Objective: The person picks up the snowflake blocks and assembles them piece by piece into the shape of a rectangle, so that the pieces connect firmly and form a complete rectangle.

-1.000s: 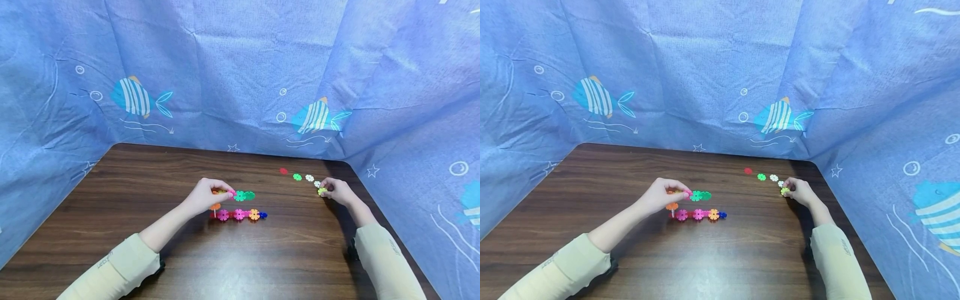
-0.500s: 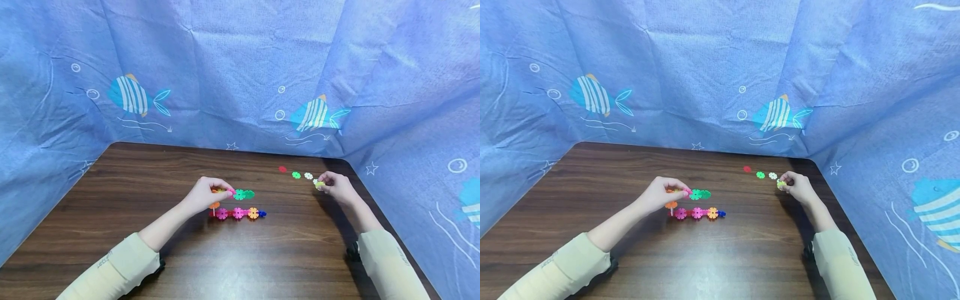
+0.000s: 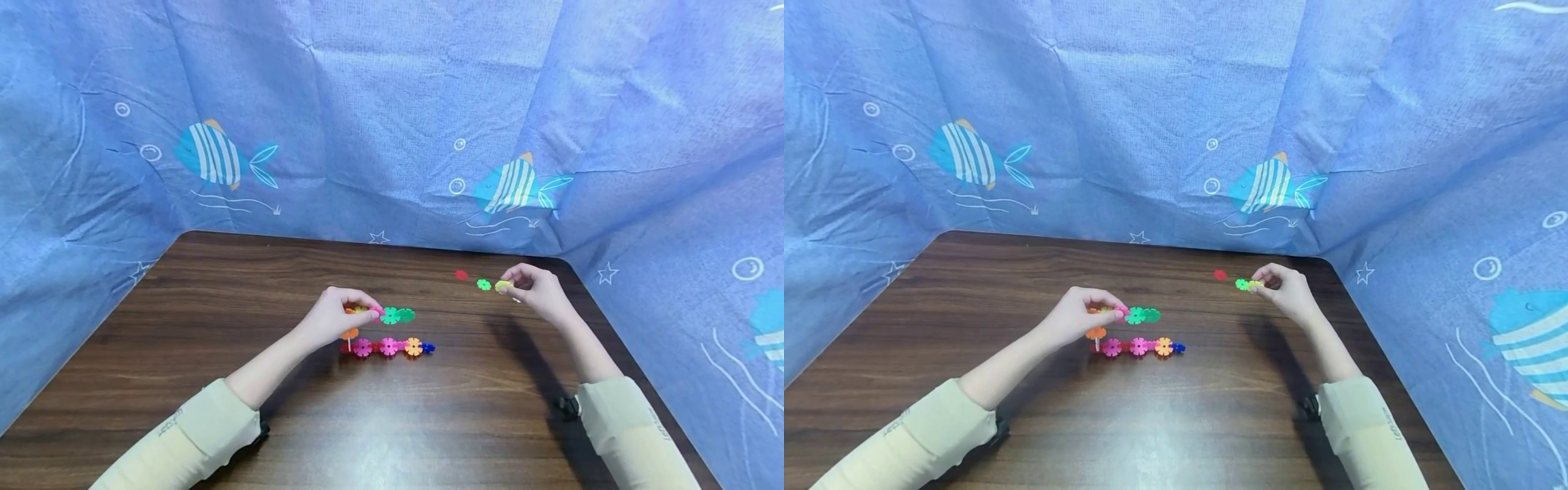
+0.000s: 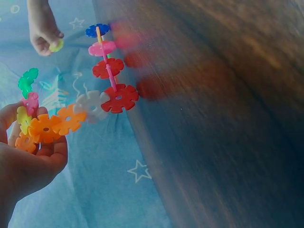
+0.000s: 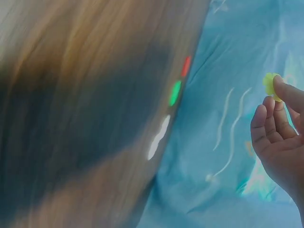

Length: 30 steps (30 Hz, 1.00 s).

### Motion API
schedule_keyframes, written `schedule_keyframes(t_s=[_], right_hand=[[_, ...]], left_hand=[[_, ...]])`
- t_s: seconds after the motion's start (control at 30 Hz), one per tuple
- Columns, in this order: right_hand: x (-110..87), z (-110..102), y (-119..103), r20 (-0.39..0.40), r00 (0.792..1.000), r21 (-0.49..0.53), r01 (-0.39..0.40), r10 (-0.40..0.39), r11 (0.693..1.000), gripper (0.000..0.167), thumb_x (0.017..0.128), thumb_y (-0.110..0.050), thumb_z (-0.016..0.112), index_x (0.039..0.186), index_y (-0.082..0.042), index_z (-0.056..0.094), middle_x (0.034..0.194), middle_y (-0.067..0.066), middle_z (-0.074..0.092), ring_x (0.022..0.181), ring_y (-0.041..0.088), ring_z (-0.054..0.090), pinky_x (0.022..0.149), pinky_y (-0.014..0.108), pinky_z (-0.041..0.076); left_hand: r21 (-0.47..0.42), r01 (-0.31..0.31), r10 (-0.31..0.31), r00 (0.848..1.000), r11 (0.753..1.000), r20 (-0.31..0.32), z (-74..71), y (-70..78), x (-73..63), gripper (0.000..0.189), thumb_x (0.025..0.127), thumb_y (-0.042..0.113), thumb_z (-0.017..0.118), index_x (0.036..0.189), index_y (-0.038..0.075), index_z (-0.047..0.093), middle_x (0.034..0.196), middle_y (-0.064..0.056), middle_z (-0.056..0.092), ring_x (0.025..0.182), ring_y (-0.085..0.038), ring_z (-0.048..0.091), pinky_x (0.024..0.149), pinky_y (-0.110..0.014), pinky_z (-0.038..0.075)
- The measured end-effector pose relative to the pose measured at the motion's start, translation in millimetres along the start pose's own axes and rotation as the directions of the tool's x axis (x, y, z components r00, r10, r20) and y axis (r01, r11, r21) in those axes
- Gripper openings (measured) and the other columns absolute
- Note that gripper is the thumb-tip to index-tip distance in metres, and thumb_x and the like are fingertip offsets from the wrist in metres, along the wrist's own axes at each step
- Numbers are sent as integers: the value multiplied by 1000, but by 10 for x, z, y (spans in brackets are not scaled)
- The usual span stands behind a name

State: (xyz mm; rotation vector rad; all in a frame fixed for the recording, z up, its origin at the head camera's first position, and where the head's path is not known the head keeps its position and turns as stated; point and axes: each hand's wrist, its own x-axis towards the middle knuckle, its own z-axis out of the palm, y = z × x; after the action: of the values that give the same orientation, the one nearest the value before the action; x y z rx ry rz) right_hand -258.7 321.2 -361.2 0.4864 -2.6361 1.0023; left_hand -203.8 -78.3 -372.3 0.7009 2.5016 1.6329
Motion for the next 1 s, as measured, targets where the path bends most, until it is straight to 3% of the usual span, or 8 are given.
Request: schedule_keyframes(t_s=[0.27, 0.5, 0.7, 0.83, 1.0], right_hand=[[24, 93, -368, 19, 999, 103, 36, -38, 994, 17, 78, -10, 77, 91, -4, 67, 77, 7, 68, 68, 0, 59, 62, 15, 47], [5, 228, -651, 50, 997, 236, 51, -65, 970, 19, 79, 1, 72, 97, 3, 65, 83, 19, 68, 71, 11, 65, 60, 20, 51], [-67, 360, -863, 137, 990, 384, -67, 15, 921, 23, 84, -5, 70, 105, 1, 63, 85, 12, 69, 68, 10, 64, 61, 29, 55], [-113, 457, -983, 184, 981, 463, -135, 54, 876, 24, 85, -9, 70, 105, 2, 62, 83, 6, 68, 66, 16, 63, 63, 33, 56], [-150, 561, -1079, 238, 966, 496, -208, 99, 843, 25, 85, -7, 68, 106, 5, 61, 80, 3, 68, 64, 17, 65, 63, 37, 56]], left_hand=[[-10, -26, 26, 1000, 1000, -5, -7, -22, 0, 8, 85, 23, 72, 90, 19, 74, 89, 1, 72, 72, -15, 59, 59, -26, 49], [4, -29, 29, 1000, 1000, -9, -1, -31, 2, 5, 85, 24, 71, 90, 23, 73, 89, 2, 71, 62, -32, 58, 52, -25, 45], [8, -24, 24, 1000, 1000, -11, 0, -25, -8, 5, 85, 23, 71, 90, 23, 73, 87, 4, 70, 51, -21, 51, 47, -23, 41], [18, -30, 30, 1000, 999, -10, -3, -15, -19, 6, 85, 23, 71, 91, 22, 74, 88, 4, 70, 55, -25, 54, 49, -24, 42], [22, -21, 21, 1000, 1000, -14, 1, -19, -19, 5, 85, 24, 71, 90, 25, 73, 88, 6, 70, 58, -23, 55, 52, -25, 44]])
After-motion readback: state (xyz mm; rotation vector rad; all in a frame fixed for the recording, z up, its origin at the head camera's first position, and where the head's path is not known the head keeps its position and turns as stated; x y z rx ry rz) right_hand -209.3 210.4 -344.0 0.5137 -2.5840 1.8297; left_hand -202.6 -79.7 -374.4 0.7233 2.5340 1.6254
